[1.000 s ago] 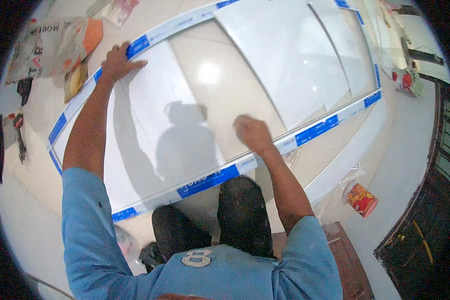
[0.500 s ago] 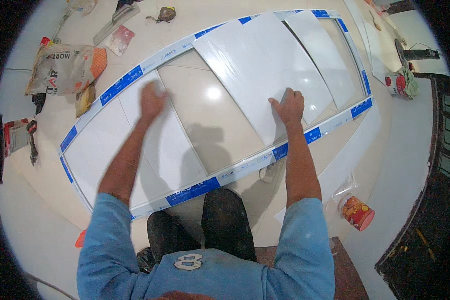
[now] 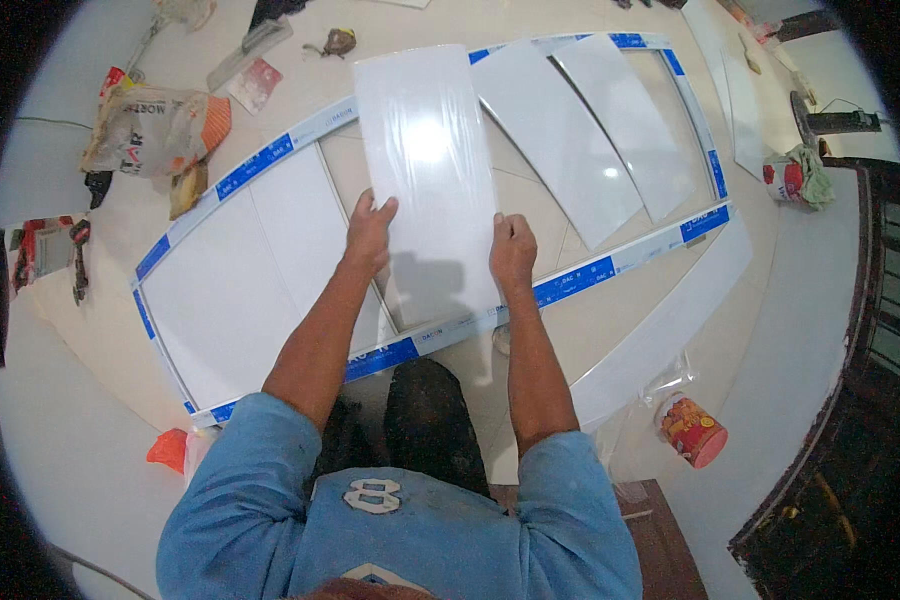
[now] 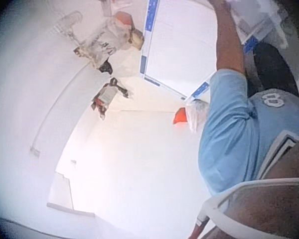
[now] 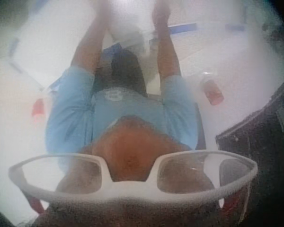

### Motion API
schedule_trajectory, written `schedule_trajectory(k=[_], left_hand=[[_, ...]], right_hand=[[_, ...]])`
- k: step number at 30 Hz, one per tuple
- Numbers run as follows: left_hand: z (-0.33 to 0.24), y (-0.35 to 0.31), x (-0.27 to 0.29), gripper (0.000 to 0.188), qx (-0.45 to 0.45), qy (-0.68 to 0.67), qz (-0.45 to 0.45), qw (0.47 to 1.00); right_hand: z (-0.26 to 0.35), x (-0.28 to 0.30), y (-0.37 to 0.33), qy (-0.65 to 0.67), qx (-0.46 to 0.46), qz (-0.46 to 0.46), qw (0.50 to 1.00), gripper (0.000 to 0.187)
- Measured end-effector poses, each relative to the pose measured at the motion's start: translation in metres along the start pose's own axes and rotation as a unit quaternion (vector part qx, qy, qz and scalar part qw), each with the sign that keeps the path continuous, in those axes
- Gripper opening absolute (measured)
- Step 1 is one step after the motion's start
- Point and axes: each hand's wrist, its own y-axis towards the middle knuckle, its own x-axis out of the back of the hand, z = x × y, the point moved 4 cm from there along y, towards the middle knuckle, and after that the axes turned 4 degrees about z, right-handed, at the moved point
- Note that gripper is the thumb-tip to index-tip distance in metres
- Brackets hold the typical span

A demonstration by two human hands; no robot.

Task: The person kneels on the floor and assembles white rectangular panels into a larger frame structure. They pick up individual panels, align them with blue-taped edges, and press them together to form a grid-like assembly.

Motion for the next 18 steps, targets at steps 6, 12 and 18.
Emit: schedule_trajectory(k=[6,12,18], left_hand=[[-0.087,-0.122,0.040,0.047,-0.043,0.081,0.118,0.989],[-0.108,-0.239,0.082,0.039,-0.102,0.099,0.162,0.977],[-0.117,-0.329,0.109,0.035,-0.186,0.096,0.131,0.969]], right_hand=[[0.134,0.063,-0.020,0.238,0.073,0.031,0.968,0.076],[0.248,0.129,-0.039,0.157,0.238,0.083,0.955,0.054],[0.311,0.168,-0.150,0.081,0.438,-0.103,0.889,0.024]])
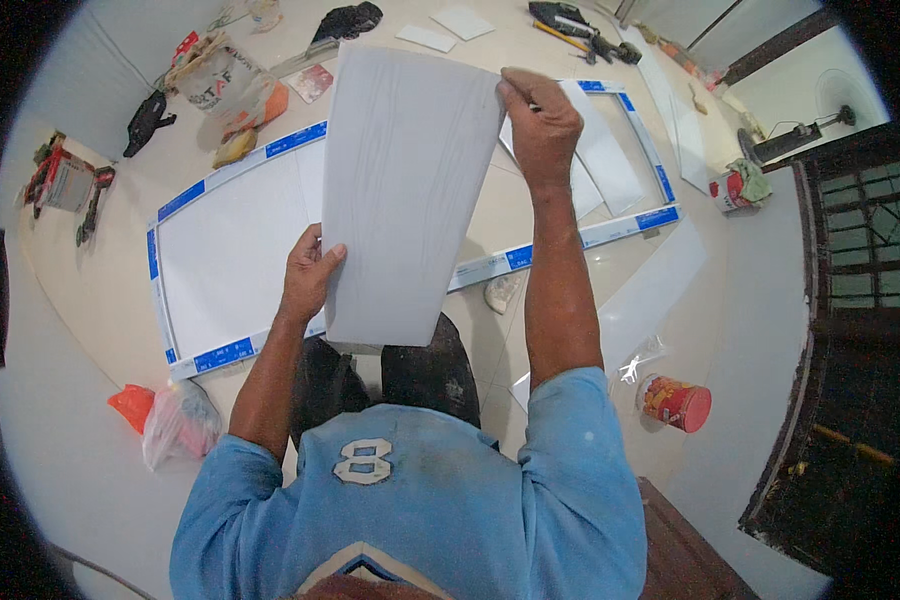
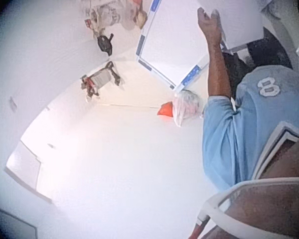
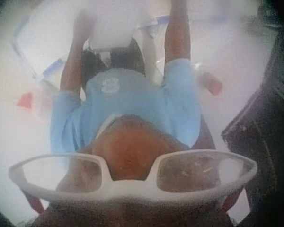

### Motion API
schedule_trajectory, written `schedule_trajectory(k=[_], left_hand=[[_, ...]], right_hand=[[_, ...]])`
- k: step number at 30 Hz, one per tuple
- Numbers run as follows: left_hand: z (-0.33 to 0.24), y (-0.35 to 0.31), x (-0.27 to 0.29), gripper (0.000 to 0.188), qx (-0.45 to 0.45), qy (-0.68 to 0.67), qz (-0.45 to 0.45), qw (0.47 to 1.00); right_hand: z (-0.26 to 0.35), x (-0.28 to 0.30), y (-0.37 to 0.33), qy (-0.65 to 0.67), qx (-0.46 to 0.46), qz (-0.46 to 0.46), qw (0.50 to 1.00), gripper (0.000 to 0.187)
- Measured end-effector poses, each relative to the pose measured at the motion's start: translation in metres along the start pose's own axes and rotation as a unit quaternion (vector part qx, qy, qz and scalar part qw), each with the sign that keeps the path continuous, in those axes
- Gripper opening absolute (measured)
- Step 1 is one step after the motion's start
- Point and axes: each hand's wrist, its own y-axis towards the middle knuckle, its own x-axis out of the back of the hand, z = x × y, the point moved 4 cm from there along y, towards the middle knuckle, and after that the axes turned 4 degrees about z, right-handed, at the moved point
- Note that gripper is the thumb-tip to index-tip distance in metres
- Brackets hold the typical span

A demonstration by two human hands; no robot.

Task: The person kneels on the floor and assembles white rectangular panels into a larger frame structure. They pick up individual panels, align them with blue-taped edges, and press them together to form a grid-like assembly.

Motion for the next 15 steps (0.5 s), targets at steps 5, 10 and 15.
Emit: schedule_trajectory(k=[5,10,15], left_hand=[[-0.039,-0.050,-0.005,0.035,-0.082,-0.027,-0.003,0.996],[-0.051,-0.097,-0.014,0.037,-0.115,-0.080,-0.012,0.990],[-0.046,-0.124,-0.023,0.039,-0.079,0.009,-0.033,0.996]], right_hand=[[0.094,0.035,0.009,-0.029,0.210,-0.057,0.976,0.011],[0.143,0.044,-0.009,-0.198,0.327,-0.082,0.920,0.010],[0.148,0.049,-0.038,-0.349,0.384,-0.067,0.852,0.008]])
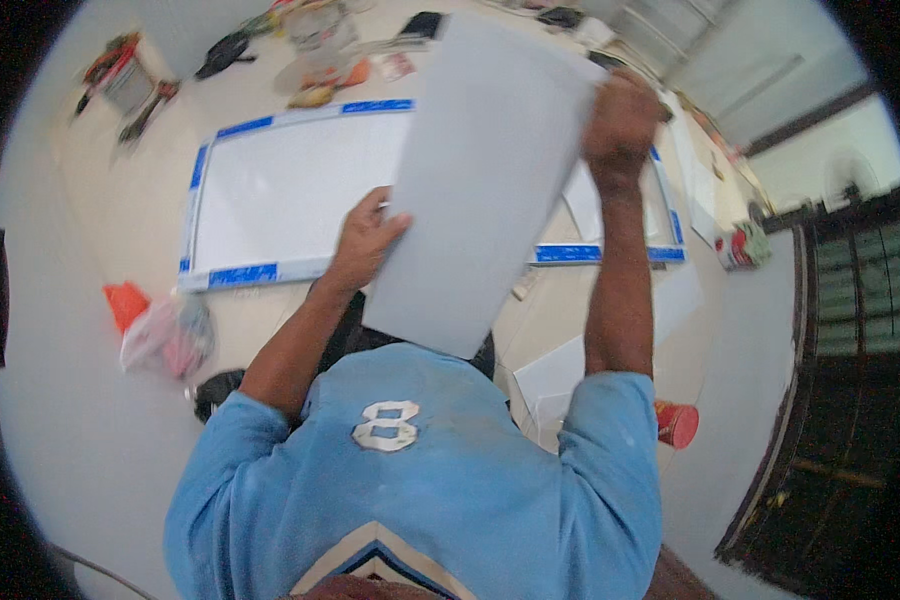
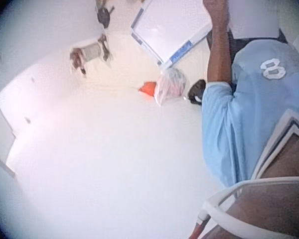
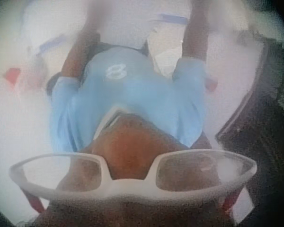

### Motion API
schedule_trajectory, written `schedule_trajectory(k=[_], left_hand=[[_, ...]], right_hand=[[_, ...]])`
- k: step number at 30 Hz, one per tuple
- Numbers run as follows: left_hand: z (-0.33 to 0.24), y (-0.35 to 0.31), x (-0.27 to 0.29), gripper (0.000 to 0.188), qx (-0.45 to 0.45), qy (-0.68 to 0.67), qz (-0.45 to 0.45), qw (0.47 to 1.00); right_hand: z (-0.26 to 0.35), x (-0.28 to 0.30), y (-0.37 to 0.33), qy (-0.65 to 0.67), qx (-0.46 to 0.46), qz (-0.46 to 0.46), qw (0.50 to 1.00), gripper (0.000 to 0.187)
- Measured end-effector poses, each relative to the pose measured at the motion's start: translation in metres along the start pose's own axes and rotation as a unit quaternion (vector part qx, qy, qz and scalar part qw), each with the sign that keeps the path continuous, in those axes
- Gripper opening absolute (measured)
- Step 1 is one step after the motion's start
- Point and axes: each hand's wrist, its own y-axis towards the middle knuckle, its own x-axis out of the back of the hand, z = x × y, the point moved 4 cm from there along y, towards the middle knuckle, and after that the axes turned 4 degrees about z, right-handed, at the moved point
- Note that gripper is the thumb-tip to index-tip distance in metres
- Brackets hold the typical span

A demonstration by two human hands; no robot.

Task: The person kneels on the floor and assembles white rectangular panels into a larger frame structure. They pick up individual panels, align them with blue-taped edges, and press them together to form a grid-like assembly.

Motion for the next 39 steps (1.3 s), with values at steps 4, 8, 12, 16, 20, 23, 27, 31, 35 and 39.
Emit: schedule_trajectory(k=[4,8,12,16,20,23,27,31,35,39], left_hand=[[-0.005,-0.007,-0.026,0.038,-0.049,0.036,0.027,0.998],[-0.001,0.003,-0.054,0.037,-0.050,0.077,0.033,0.995],[0.019,0.017,-0.058,0.038,-0.028,0.044,0.057,0.997],[0.065,0.029,-0.045,0.038,0.107,-0.108,0.043,0.987],[0.095,0.034,-0.044,0.036,0.066,-0.188,0.059,0.978],[0.113,0.037,-0.047,0.032,0.101,-0.118,0.021,0.988],[0.131,0.044,-0.033,0.030,0.159,-0.022,-0.072,0.984],[0.156,0.056,-0.016,0.025,0.177,0.030,-0.167,0.969],[0.186,0.077,-0.018,0.024,0.189,0.000,-0.199,0.961],[0.206,0.094,-0.052,0.031,0.210,0.001,-0.165,0.964]], right_hand=[[0.005,0.054,-0.022,0.014,-0.094,-0.012,0.995,0.015],[0.029,0.096,-0.059,0.307,-0.320,-0.022,0.896,0.012],[0.082,0.114,-0.125,0.717,-0.510,-0.005,0.475,0.010],[0.135,0.148,-0.187,0.711,-0.475,0.327,0.402,0.026],[0.157,0.205,-0.271,0.500,-0.536,0.594,0.330,0.033],[0.158,0.238,-0.332,0.400,-0.499,0.681,0.356,0.034],[0.136,0.284,-0.434,0.265,-0.462,0.768,0.357,0.036],[0.089,0.320,-0.539,0.132,-0.400,0.848,0.322,0.038],[0.045,0.288,-0.575,0.035,-0.244,0.910,0.334,0.042],[0.030,0.103,-0.480,0.202,-0.441,0.668,0.564,0.051]])
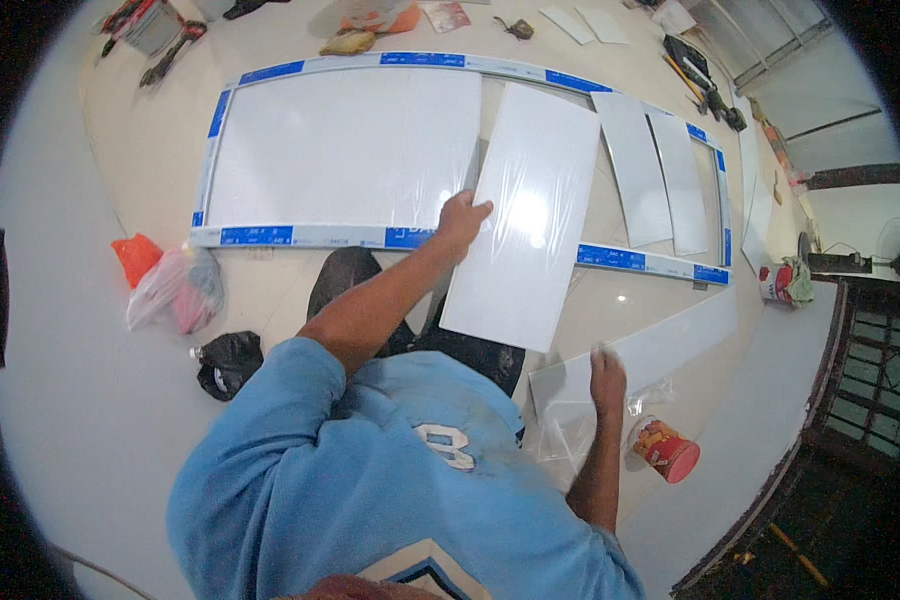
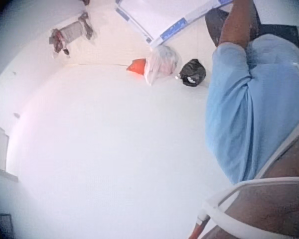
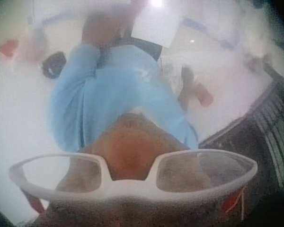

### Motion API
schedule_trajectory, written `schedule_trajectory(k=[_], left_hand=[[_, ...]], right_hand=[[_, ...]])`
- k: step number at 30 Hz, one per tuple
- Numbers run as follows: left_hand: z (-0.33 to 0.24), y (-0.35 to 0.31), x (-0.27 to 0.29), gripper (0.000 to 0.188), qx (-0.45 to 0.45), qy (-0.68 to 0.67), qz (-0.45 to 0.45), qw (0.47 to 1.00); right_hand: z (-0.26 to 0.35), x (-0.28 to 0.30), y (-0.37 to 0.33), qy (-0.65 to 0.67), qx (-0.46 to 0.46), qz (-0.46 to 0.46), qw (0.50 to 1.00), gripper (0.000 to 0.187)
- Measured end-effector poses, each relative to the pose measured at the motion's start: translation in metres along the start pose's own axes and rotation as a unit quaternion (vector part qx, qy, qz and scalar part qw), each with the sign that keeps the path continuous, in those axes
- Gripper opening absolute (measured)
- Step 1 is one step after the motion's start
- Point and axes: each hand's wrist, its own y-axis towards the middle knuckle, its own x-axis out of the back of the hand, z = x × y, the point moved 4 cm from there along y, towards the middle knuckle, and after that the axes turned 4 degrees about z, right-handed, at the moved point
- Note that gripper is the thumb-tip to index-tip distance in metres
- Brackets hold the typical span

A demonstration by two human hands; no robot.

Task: The person kneels on the floor and assembles white rectangular panels into a larger frame structure. They pick up individual panels, align them with blue-taped edges, and press them together to form a grid-like assembly.

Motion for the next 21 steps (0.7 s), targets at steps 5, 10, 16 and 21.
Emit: schedule_trajectory(k=[5,10,16,21], left_hand=[[0.013,0.033,-0.065,0.035,0.011,0.087,-0.004,0.996],[0.034,0.102,-0.064,0.030,0.001,0.144,0.096,0.985],[0.007,0.237,0.124,0.026,-0.118,0.404,0.011,0.907],[-0.059,0.352,0.239,0.043,-0.173,0.568,-0.030,0.804]], right_hand=[[0.170,0.046,0.166,0.297,-0.017,-0.185,0.937,0.060],[0.119,0.055,0.257,0.200,-0.070,-0.226,0.951,0.055],[0.026,0.032,0.305,0.117,-0.100,-0.242,0.958,0.063],[0.028,0.029,0.305,0.095,-0.096,-0.237,0.962,0.060]])
